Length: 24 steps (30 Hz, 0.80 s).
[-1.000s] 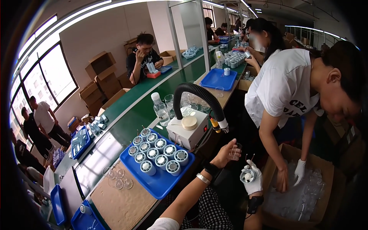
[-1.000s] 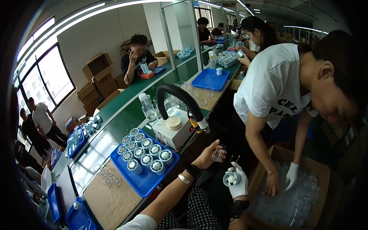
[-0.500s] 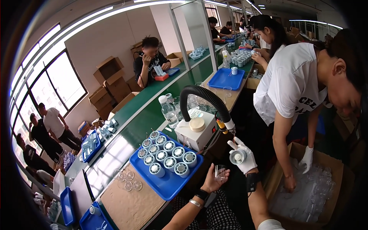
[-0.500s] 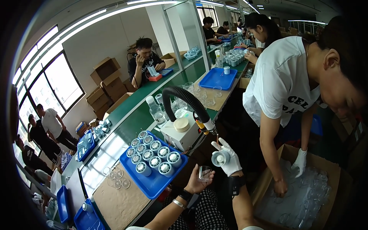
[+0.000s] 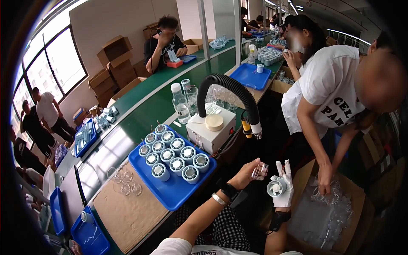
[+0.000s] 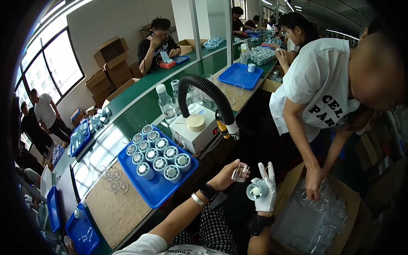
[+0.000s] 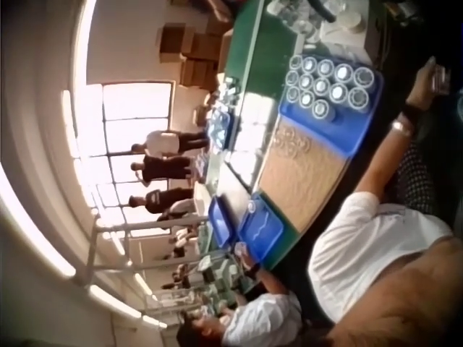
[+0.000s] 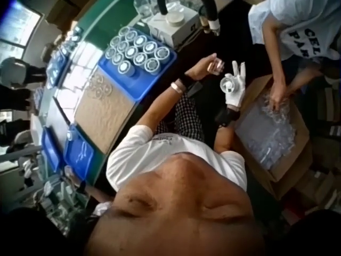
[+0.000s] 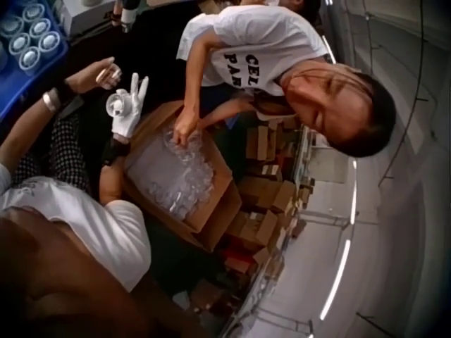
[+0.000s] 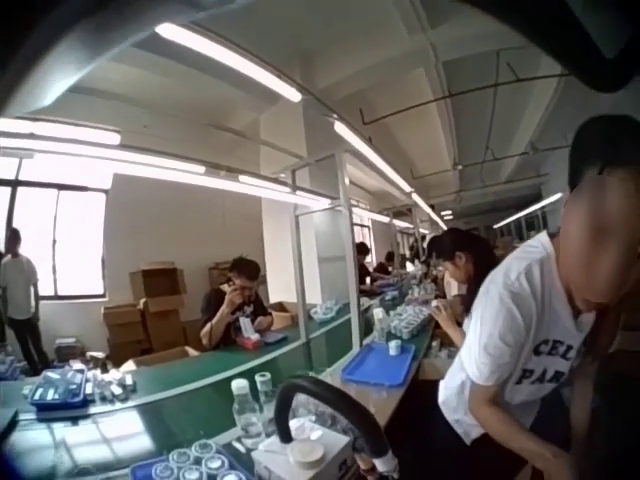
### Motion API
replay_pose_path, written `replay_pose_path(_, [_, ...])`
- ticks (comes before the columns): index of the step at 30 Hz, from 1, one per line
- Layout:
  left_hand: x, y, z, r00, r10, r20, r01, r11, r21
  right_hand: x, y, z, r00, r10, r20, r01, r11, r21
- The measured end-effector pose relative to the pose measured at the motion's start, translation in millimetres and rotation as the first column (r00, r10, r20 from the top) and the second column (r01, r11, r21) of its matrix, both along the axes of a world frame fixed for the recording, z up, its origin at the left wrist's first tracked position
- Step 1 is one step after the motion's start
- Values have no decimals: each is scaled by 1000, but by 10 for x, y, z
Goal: The person assembles components by hand, picking up a motor and a plastic cover, fitting the motor into the cover, and placing the assembled unit onto a blue tray. The person repeats this process, handling one unit at a time, and places the finished assemblies onto the tray.
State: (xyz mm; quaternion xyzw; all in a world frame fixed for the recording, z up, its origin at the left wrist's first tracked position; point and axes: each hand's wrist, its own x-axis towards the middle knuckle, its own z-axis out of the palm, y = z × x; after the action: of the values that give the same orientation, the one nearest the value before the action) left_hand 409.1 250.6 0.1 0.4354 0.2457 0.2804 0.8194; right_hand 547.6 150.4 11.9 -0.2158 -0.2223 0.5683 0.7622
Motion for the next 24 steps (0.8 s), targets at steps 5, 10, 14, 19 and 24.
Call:
replay_pose_path(5, [-851,-535,-313,905,-92,416,132,989,-69,-318,-70,-98,893,308,329,-285,951,-116])
replay_pose_path(10, [-1378,-1313,-799,809,140,571,-21,977,-210,-915,-255,-606,688,669,281,-583,740,-334])
replay_pose_path(14, [-1863,-1724,-972,834,357,420,-185,899,-396,-1123,-512,-863,281,891,357,-660,449,-602])
replay_pose_path(19, [-2411,-2001,-856,868,442,226,-323,849,-419,-1431,-548,-623,224,478,849,-368,848,-380])
replay_pose_path(24, [-2627,-2122,-681,804,547,-231,-434,807,400,-1861,-677,-388,64,279,958,-414,881,-229])
